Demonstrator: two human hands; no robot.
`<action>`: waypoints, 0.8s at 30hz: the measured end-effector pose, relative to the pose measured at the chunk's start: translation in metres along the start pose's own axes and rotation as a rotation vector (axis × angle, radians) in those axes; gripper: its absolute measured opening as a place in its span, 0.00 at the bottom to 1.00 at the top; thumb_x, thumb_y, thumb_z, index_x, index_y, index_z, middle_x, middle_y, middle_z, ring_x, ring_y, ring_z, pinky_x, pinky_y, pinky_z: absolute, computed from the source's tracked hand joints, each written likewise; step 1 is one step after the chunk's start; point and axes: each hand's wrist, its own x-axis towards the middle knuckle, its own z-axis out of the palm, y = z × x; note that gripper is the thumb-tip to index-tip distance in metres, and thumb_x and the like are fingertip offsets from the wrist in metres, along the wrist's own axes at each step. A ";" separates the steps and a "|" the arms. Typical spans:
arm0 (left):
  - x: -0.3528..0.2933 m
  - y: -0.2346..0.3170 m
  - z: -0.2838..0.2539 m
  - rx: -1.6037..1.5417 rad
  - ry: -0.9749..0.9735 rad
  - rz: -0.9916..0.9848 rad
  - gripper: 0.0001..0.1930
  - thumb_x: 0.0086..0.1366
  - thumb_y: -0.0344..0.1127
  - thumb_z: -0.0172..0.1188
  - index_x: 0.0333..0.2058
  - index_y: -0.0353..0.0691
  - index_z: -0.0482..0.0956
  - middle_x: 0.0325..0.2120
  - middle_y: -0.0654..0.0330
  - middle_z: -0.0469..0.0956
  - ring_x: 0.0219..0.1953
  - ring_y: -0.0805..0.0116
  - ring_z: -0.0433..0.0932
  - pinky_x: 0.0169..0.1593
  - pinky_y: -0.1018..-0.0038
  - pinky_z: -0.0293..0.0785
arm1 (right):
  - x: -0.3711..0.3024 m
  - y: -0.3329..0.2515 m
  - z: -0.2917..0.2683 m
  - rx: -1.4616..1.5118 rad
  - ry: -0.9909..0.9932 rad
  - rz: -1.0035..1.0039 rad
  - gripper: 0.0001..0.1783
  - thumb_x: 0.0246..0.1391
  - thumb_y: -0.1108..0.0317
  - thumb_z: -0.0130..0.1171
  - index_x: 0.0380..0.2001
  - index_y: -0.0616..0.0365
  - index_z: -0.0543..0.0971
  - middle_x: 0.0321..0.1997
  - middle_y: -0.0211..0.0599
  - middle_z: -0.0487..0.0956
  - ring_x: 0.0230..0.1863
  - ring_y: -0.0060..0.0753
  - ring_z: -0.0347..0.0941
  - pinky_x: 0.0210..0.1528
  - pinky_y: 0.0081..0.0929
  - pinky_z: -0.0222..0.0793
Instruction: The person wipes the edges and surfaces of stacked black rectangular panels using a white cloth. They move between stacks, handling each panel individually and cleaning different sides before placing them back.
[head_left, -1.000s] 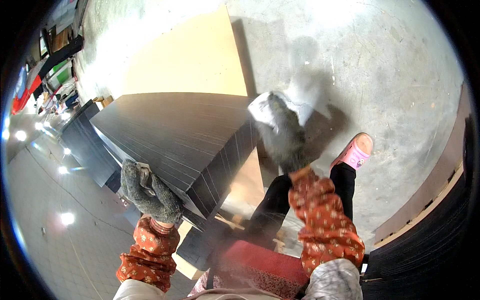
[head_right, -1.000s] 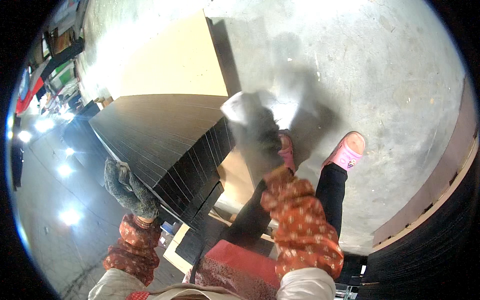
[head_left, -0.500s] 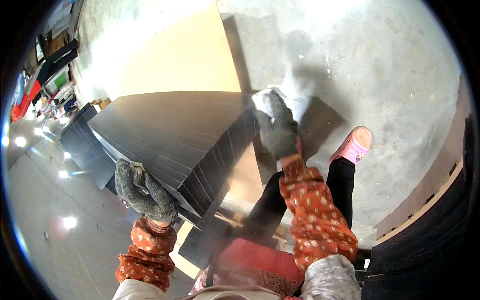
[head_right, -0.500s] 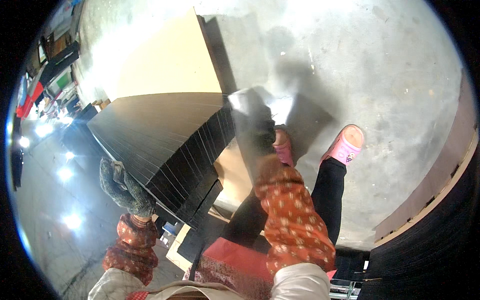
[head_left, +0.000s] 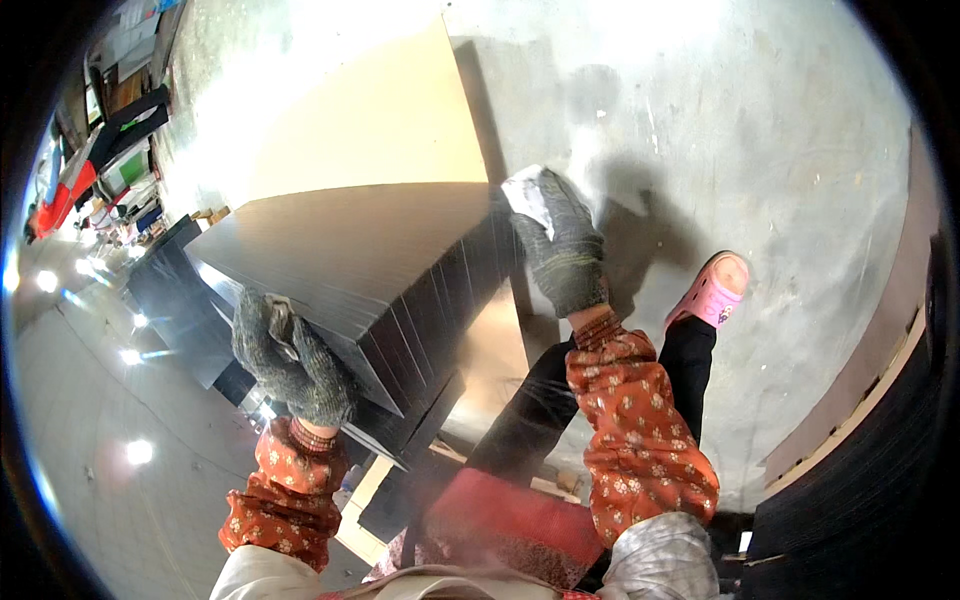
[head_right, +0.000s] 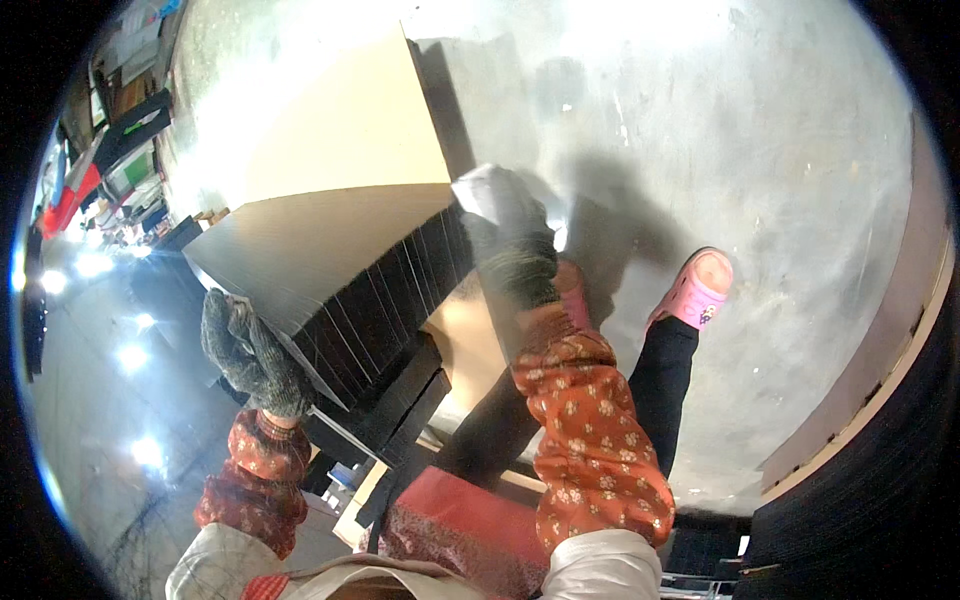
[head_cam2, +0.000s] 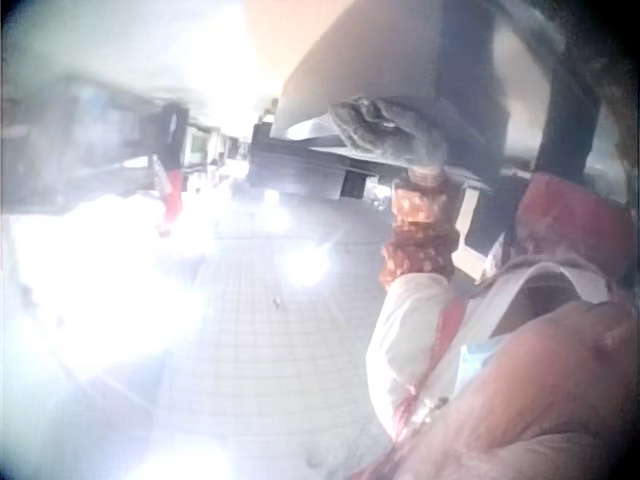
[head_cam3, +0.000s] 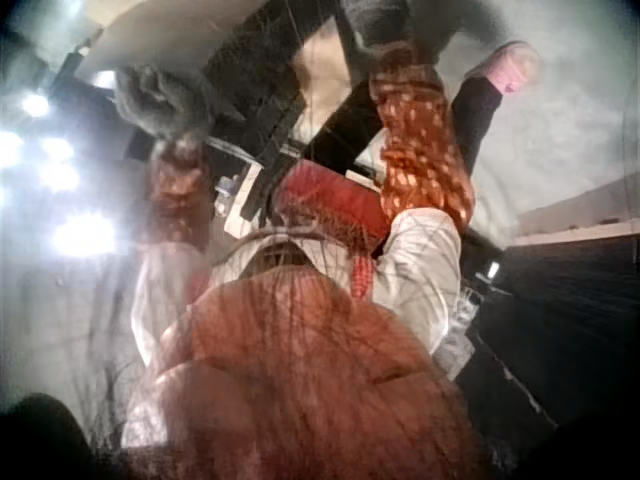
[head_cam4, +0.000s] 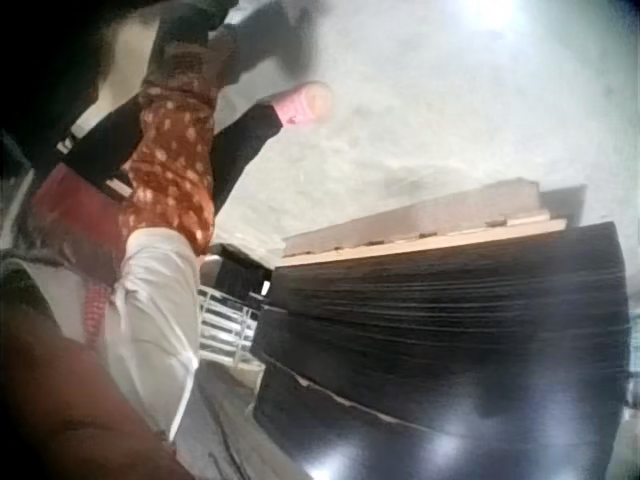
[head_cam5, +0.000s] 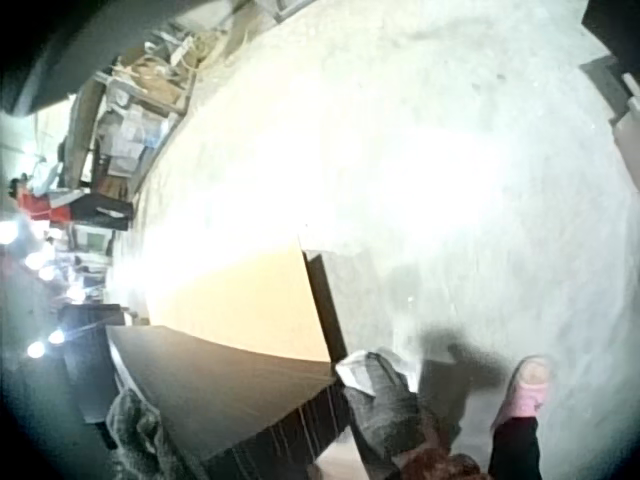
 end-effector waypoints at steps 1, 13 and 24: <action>0.000 0.002 0.000 -0.021 0.012 -0.019 0.19 0.63 0.28 0.52 0.53 0.33 0.67 0.54 0.48 0.67 0.56 0.51 0.65 0.60 0.60 0.58 | -0.003 -0.021 -0.007 -0.028 0.032 -0.057 0.27 0.49 0.68 0.64 0.54 0.63 0.70 0.54 0.54 0.72 0.57 0.50 0.69 0.59 0.39 0.64; 0.007 0.007 0.001 -0.115 0.056 -0.003 0.21 0.62 0.26 0.54 0.55 0.31 0.66 0.53 0.48 0.66 0.53 0.54 0.68 0.59 0.64 0.62 | -0.017 -0.022 0.018 -0.234 0.107 -0.285 0.27 0.52 0.67 0.62 0.54 0.63 0.70 0.53 0.57 0.72 0.56 0.51 0.70 0.58 0.36 0.67; 0.004 0.001 0.006 -0.242 0.065 -0.027 0.22 0.62 0.22 0.51 0.56 0.31 0.64 0.50 0.52 0.66 0.49 0.63 0.70 0.55 0.69 0.67 | -0.077 0.069 0.036 1.009 0.075 0.728 0.24 0.56 0.69 0.56 0.57 0.59 0.70 0.45 0.35 0.75 0.46 0.30 0.72 0.48 0.25 0.71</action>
